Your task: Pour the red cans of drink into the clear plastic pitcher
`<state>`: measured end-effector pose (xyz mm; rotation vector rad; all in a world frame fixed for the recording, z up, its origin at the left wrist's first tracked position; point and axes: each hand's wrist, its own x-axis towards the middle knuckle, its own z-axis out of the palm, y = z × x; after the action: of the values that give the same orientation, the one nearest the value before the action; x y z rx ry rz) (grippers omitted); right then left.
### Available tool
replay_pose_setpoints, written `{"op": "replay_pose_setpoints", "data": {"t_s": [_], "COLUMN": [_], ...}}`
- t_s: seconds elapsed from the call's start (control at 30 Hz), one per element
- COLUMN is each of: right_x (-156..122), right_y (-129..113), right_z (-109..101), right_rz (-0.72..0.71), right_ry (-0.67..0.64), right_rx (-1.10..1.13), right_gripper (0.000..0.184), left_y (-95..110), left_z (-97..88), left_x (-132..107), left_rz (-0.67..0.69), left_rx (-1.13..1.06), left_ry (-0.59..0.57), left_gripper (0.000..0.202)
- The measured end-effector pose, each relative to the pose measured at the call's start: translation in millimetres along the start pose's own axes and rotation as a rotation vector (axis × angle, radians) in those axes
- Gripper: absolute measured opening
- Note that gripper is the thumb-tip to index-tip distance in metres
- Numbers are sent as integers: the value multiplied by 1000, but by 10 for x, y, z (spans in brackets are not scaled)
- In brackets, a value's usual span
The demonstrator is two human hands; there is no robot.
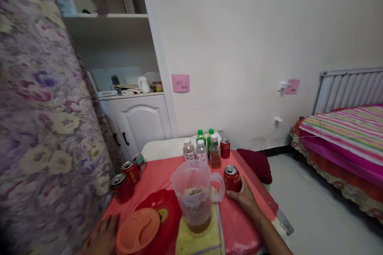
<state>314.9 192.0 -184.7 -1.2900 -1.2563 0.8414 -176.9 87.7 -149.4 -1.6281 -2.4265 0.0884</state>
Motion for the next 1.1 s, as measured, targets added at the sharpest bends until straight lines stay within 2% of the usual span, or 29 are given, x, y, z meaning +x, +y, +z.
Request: {"op": "replay_pose_setpoints", "data": {"t_s": [0.23,0.4,0.6,0.83,1.1], "right_x": [-26,-173,-346,-412,-305], "right_y": [-248,-634,-1134,-1567,-1832], "right_z": [-125,-235,-357,-319,-253], "right_rz": [-24,-110,-191,-407,-578], "right_ry": [73,110,79,36,6], "right_rx": [-53,-164,-233,-404,-616], "right_gripper": [87,86,86,76,67], "left_y": [5,5,-10,-23,-37], "left_z": [12,-3,95,136,150], "left_x": [14,8,30,18,6], "left_rz": [-5,-20,-23,-14,5], "left_rx": [-22,-28,-21,-27,-43], "left_ry": [-16,-11,71,87,107], "left_gripper": [55,53,50,52,50]}}
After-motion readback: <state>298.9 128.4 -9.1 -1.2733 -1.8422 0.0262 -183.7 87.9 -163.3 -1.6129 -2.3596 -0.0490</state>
